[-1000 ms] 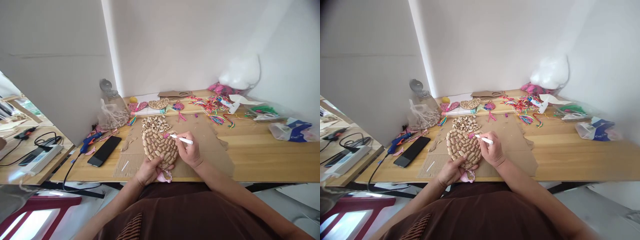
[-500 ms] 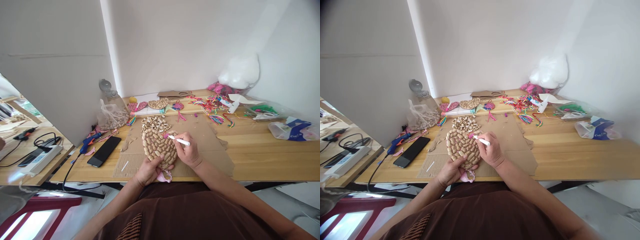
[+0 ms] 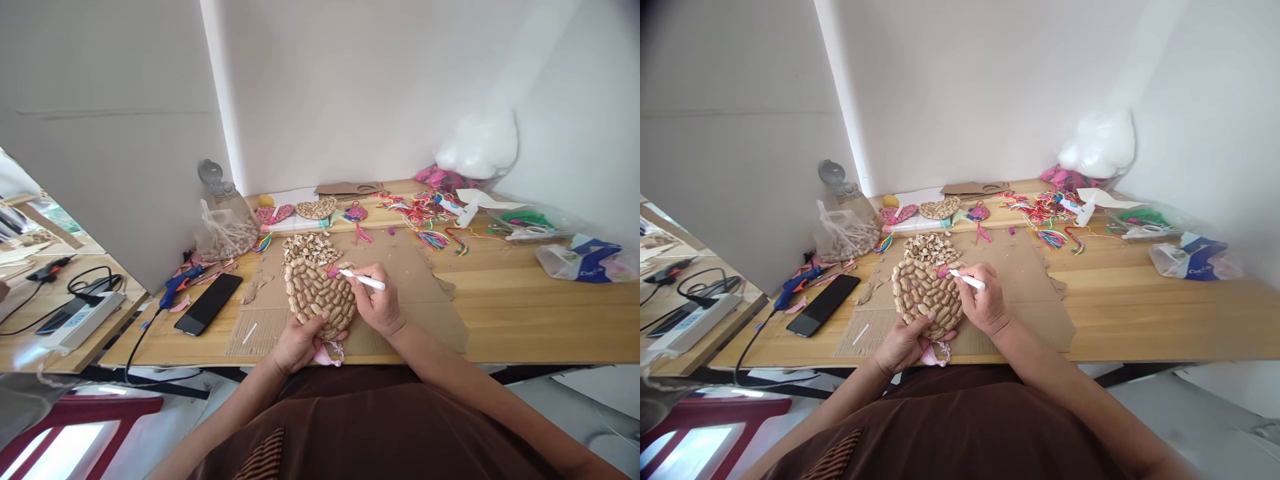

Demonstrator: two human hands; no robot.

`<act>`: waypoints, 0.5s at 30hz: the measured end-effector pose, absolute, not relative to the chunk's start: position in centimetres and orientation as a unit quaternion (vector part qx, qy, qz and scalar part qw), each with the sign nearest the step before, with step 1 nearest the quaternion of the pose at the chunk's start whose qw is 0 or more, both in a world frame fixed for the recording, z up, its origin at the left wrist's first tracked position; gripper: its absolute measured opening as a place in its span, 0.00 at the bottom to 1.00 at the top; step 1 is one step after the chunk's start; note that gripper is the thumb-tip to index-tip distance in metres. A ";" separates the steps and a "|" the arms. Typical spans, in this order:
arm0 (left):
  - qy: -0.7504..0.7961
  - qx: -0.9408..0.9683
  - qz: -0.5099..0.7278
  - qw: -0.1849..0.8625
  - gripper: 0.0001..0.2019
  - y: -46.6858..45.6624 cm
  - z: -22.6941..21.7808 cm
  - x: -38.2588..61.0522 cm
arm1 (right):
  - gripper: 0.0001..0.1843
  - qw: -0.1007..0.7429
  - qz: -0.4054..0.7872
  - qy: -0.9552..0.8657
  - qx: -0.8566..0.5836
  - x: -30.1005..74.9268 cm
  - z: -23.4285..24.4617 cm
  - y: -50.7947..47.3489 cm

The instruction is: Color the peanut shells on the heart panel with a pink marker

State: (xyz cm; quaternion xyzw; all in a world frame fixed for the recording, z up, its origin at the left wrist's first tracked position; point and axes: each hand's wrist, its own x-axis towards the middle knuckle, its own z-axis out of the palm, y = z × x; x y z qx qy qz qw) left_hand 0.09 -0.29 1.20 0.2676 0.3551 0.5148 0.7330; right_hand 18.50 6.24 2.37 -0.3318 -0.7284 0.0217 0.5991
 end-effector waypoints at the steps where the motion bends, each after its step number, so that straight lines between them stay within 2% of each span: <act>1: 0.353 0.269 0.515 0.733 0.30 -0.3 1.1 0.1 | 0.04 0.598 0.025 -0.730 -0.330 18.5 2.3 6.2; 8: 0.357 0.277 0.512 0.730 0.27 -0.4 1.2 0.1 | 0.04 0.605 0.016 -0.724 -0.330 18.5 2.5 6.2; 15: 0.358 0.277 0.512 0.730 0.30 -0.4 1.2 0.2 | 0.03 0.598 0.030 -0.728 -0.334 18.6 2.4 6.1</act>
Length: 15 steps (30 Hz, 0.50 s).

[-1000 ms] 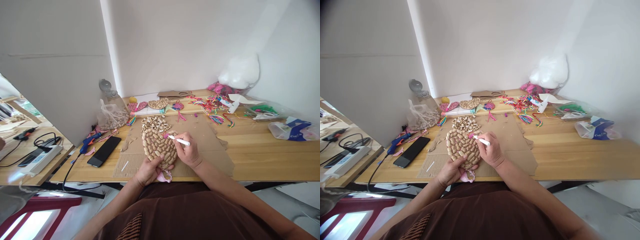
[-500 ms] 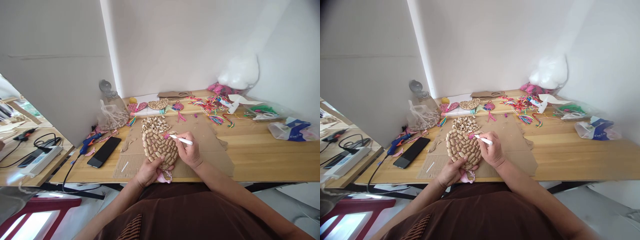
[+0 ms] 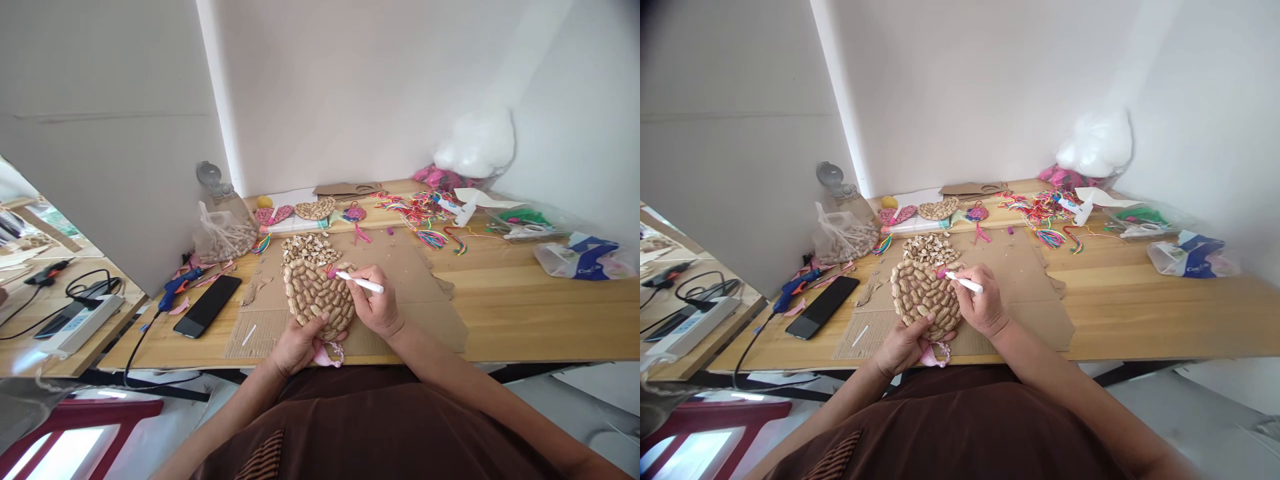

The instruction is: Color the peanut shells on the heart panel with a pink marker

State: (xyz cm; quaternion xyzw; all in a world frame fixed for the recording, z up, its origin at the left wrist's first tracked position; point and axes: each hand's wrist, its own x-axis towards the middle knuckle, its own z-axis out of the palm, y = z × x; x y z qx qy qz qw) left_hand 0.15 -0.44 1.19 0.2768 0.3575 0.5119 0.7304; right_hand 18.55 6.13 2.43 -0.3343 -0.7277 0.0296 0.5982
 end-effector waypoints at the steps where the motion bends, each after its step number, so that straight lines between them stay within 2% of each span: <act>1: 0.357 0.276 0.512 0.731 0.31 -0.4 1.2 0.1 | 0.03 0.599 0.030 -0.725 -0.339 18.6 2.4 6.2; 8: 0.361 0.268 0.514 0.730 0.33 -0.5 1.3 0.1 | 0.02 0.609 0.066 -0.713 -0.340 18.9 2.5 6.1; 15: 0.363 0.279 0.510 0.728 0.26 -0.4 1.4 0.1 | 0.03 0.620 0.099 -0.702 -0.336 18.8 2.8 5.7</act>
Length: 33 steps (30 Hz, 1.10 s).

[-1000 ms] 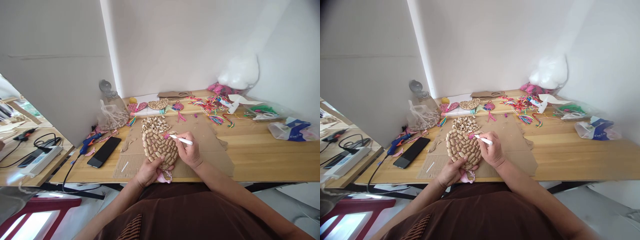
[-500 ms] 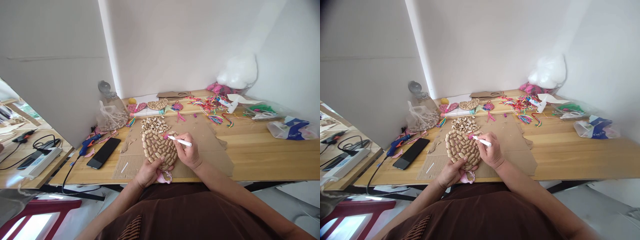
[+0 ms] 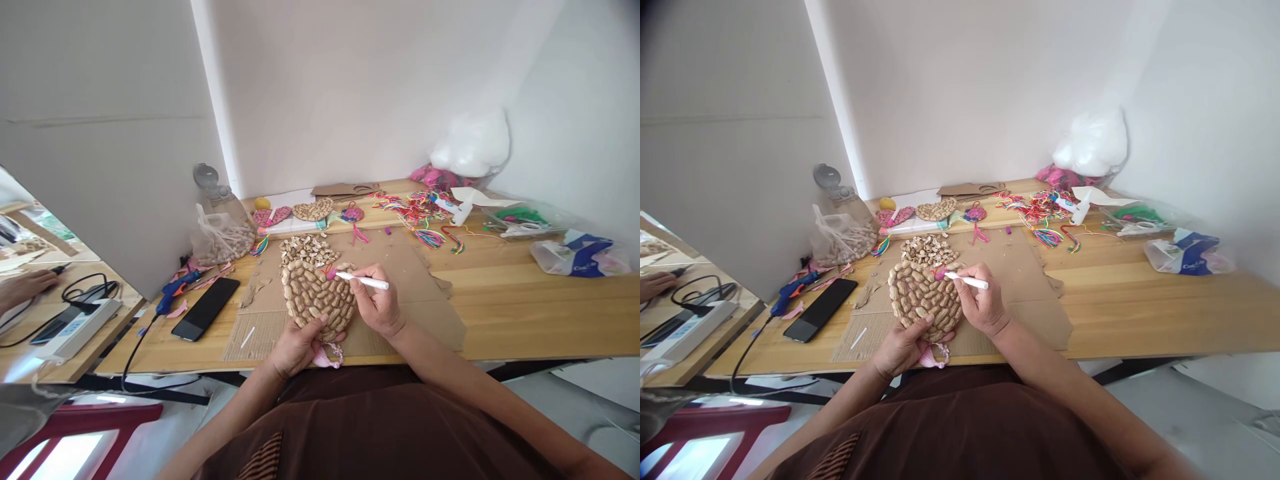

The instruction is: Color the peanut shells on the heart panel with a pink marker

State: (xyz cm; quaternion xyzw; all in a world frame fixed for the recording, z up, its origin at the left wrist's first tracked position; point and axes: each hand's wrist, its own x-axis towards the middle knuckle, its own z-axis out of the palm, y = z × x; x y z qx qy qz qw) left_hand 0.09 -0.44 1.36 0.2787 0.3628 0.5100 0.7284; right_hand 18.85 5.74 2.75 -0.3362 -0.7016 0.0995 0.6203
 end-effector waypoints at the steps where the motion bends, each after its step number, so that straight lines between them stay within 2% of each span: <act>1: 0.362 0.281 0.510 0.728 0.26 -0.4 1.3 0.1 | 0.03 0.620 0.098 -0.700 -0.341 18.9 2.8 5.8; 8: 0.363 0.281 0.509 0.728 0.33 -0.5 1.1 0.1 | 0.04 0.629 0.104 -0.687 -0.349 19.0 2.8 5.9; 17: 0.364 0.297 0.511 0.720 0.30 -0.7 1.0 0.3 | 0.05 0.635 0.139 -0.671 -0.357 19.2 2.9 5.8; 24: 0.364 0.322 0.513 0.708 0.25 -0.9 0.5 0.4 | 0.06 0.623 0.167 -0.672 -0.364 19.6 4.0 5.2; 33: 0.352 0.342 0.518 0.701 0.29 -1.1 0.1 0.4 | 0.04 0.593 0.134 -0.700 -0.375 19.7 5.6 4.1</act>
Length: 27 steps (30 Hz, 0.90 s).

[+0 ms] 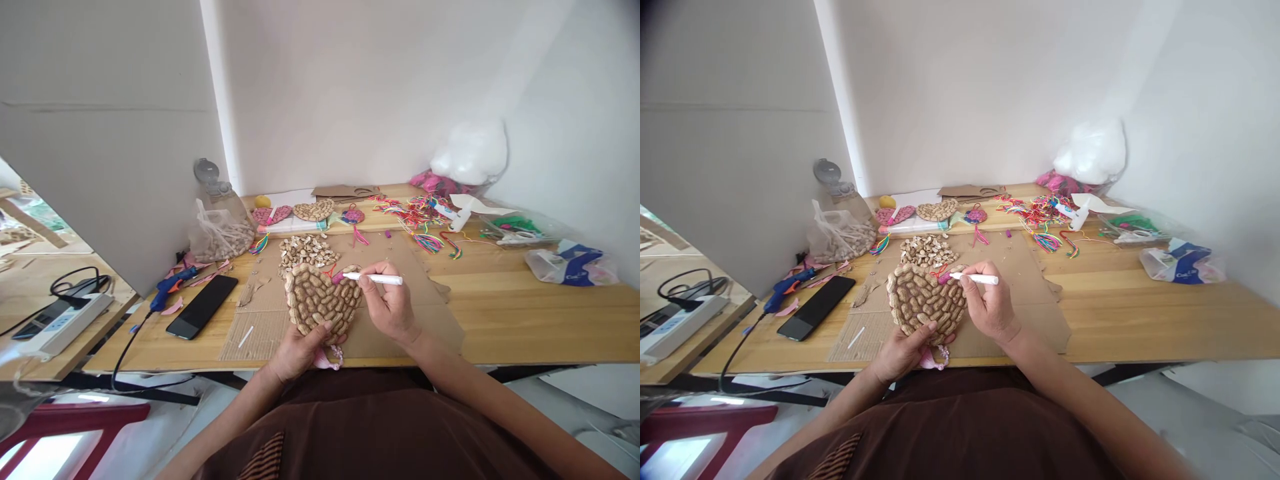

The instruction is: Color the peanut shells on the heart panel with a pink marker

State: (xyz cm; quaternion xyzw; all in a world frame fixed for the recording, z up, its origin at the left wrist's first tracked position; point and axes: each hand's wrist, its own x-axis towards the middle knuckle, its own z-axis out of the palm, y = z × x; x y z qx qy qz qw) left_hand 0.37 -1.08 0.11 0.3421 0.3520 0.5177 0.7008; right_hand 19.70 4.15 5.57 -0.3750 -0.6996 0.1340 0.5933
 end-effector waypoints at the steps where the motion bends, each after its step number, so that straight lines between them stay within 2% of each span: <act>1: 0.350 0.345 0.518 0.700 0.28 -1.1 0.1 0.4 | 0.04 0.588 0.125 -0.704 -0.377 19.8 5.7 4.1; 7: 0.348 0.375 0.505 0.695 0.21 -1.2 -0.1 0.1 | 0.03 0.569 0.106 -0.723 -0.377 20.1 7.2 4.0; 21: 0.406 0.450 0.482 0.633 0.28 -1.3 -0.2 0.0 | 0.03 0.478 0.066 -0.790 -0.379 19.5 10.8 2.9; 27: 0.412 0.473 0.468 0.622 0.27 -1.4 -0.3 -0.1 | 0.04 0.457 0.071 -0.799 -0.383 19.2 11.2 2.8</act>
